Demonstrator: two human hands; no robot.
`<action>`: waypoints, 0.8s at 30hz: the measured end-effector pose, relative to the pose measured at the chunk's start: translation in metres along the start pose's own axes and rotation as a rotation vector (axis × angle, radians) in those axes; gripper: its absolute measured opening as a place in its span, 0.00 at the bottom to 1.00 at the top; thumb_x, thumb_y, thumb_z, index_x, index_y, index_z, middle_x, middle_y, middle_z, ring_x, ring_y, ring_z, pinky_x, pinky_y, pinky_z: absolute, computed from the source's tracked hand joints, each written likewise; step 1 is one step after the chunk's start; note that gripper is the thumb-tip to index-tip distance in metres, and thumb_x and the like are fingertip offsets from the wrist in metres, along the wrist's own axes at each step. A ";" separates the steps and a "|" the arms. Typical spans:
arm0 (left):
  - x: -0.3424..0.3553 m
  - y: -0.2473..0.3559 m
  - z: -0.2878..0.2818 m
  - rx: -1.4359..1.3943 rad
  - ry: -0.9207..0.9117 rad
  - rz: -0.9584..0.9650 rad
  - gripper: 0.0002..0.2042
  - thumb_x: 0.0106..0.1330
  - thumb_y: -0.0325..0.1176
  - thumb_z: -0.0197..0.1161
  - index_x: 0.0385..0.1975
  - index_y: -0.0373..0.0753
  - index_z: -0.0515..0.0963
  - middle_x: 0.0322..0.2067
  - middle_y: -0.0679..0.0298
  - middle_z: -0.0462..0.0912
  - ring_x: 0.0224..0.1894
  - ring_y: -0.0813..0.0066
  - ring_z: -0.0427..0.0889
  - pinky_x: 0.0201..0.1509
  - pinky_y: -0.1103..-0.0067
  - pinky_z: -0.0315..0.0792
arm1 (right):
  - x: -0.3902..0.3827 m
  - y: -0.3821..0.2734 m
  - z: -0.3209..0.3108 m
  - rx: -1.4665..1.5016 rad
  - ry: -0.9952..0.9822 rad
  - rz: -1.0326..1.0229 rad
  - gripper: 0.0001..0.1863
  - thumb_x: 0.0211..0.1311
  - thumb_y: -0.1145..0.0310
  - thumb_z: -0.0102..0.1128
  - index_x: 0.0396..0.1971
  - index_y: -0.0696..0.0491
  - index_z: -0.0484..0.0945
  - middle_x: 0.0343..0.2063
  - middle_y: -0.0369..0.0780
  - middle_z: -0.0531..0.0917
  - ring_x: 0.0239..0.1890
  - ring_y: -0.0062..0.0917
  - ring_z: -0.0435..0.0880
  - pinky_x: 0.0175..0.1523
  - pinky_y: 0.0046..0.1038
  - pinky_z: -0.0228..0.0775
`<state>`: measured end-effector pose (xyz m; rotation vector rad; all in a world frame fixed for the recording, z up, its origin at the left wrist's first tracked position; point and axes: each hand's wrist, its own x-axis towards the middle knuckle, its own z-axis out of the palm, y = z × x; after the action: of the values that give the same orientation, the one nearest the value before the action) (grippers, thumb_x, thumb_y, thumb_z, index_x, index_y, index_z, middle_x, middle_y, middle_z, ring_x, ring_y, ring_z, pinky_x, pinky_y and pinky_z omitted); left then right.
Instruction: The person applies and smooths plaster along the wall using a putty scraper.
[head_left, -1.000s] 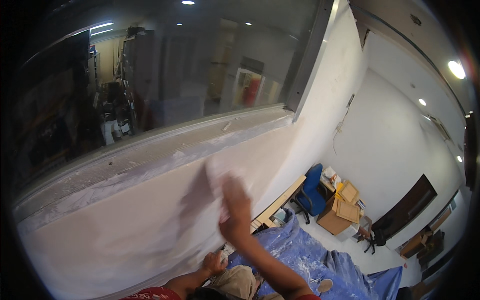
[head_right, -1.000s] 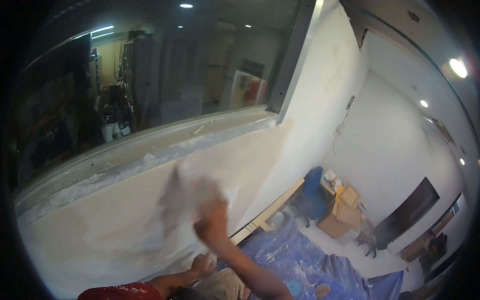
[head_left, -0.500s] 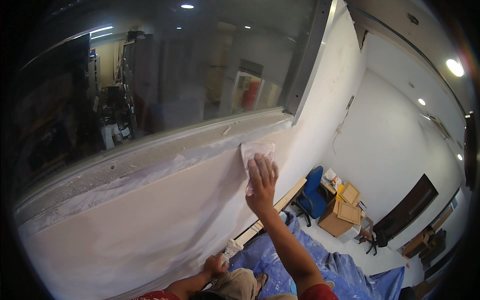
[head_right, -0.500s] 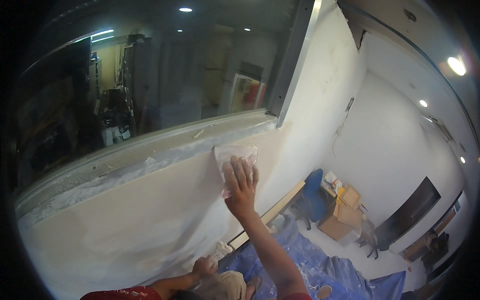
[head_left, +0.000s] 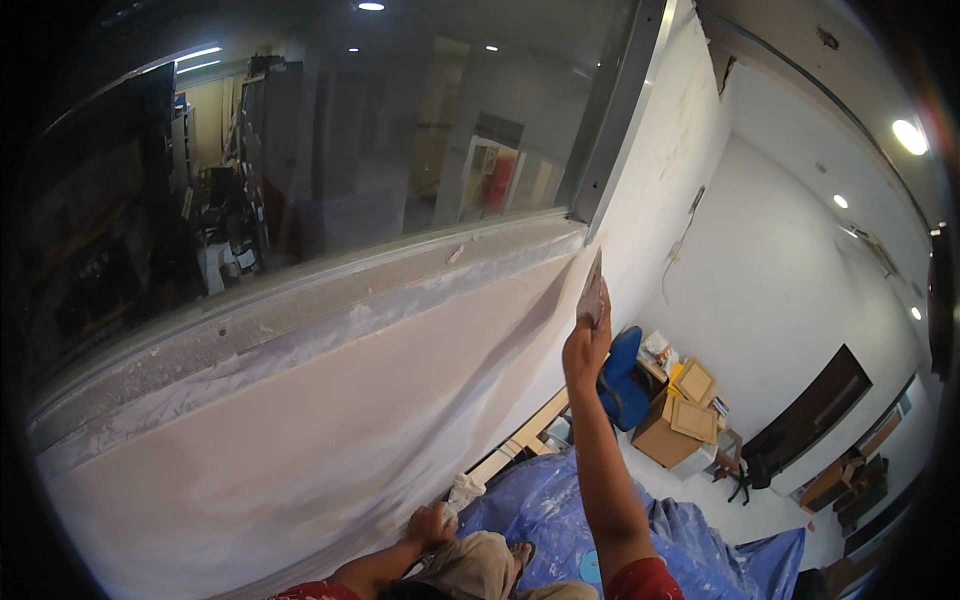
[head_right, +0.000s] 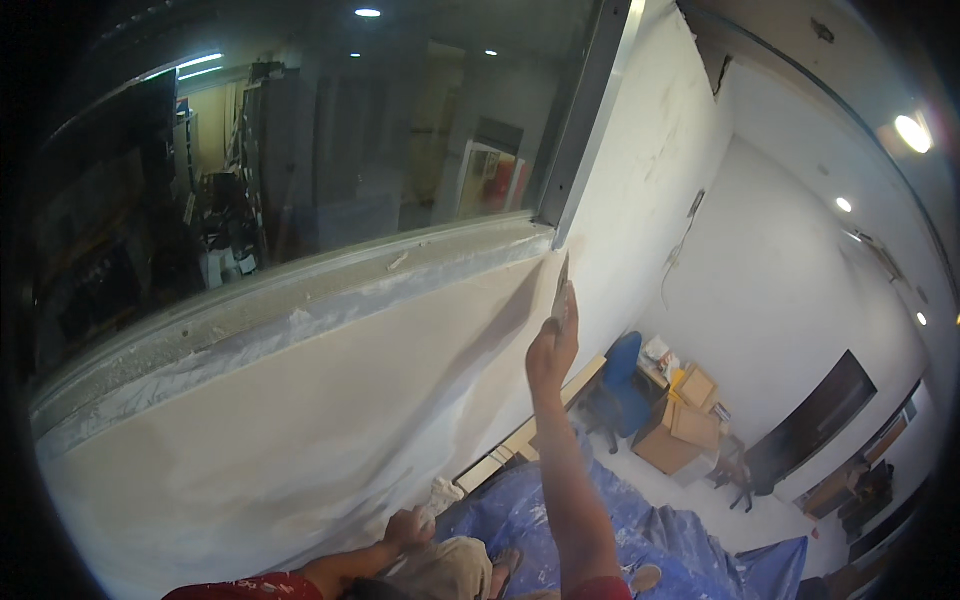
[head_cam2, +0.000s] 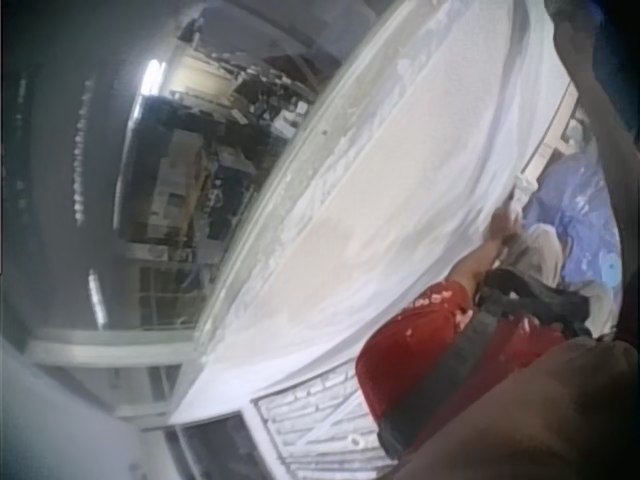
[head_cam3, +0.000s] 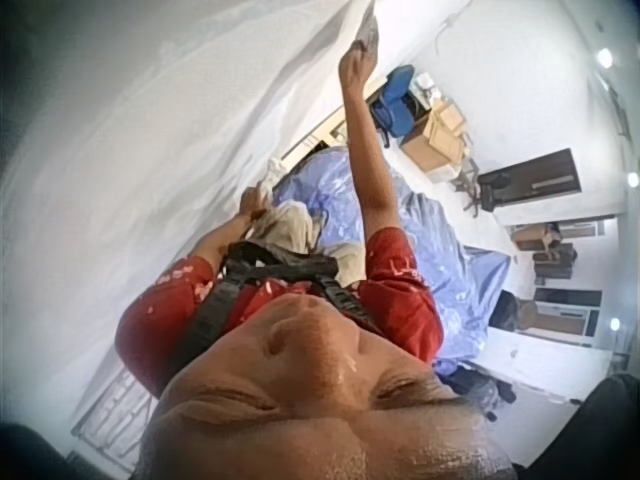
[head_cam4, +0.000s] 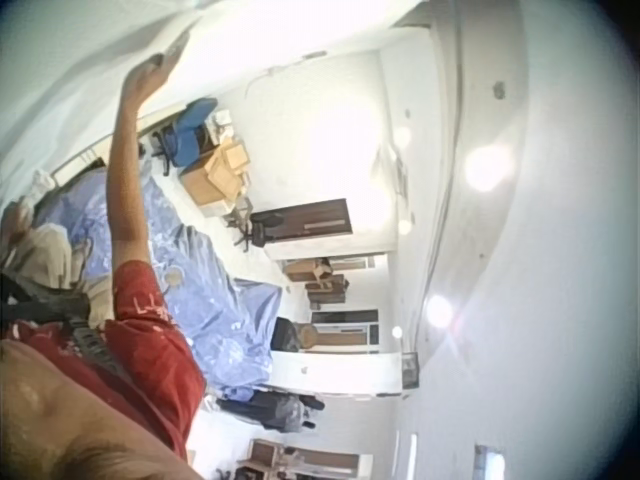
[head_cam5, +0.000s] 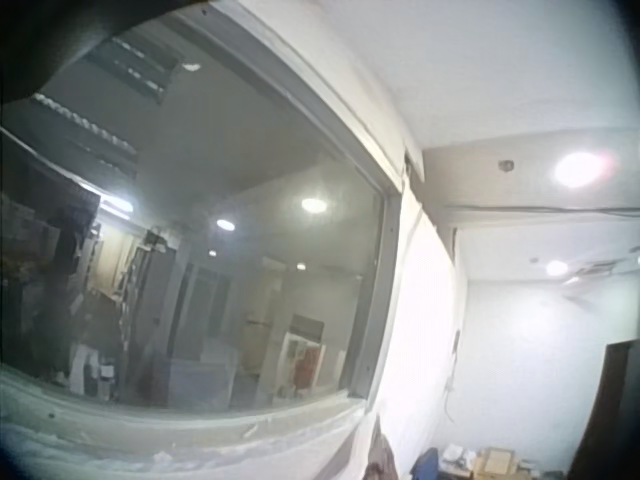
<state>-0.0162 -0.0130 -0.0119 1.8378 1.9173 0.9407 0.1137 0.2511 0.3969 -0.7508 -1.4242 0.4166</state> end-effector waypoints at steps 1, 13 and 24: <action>0.001 0.000 -0.001 0.010 -0.042 -0.050 0.25 0.61 0.51 0.61 0.42 0.30 0.74 0.27 0.40 0.82 0.32 0.39 0.81 0.40 0.50 0.74 | 0.011 0.004 0.001 0.068 0.002 0.023 0.32 0.63 0.86 0.40 0.69 0.59 0.66 0.66 0.49 0.73 0.69 0.37 0.70 0.74 0.32 0.57; -0.006 -0.001 0.001 0.014 0.018 0.012 0.24 0.60 0.50 0.61 0.44 0.34 0.75 0.27 0.40 0.82 0.33 0.38 0.81 0.42 0.50 0.74 | -0.079 -0.076 0.017 -0.011 -0.202 -0.071 0.30 0.61 0.85 0.48 0.65 0.54 0.73 0.63 0.50 0.76 0.69 0.41 0.71 0.72 0.36 0.61; -0.001 -0.014 0.003 0.117 -0.151 0.038 0.26 0.61 0.49 0.60 0.50 0.32 0.74 0.33 0.42 0.83 0.37 0.39 0.81 0.44 0.52 0.74 | -0.216 -0.110 -0.033 -0.005 -0.659 0.268 0.24 0.63 0.76 0.56 0.60 0.53 0.78 0.55 0.45 0.83 0.53 0.35 0.85 0.55 0.31 0.77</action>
<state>-0.0248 -0.0122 -0.0235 1.9564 1.8880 0.6919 0.0991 0.0209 0.3156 -0.8537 -1.9391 0.9296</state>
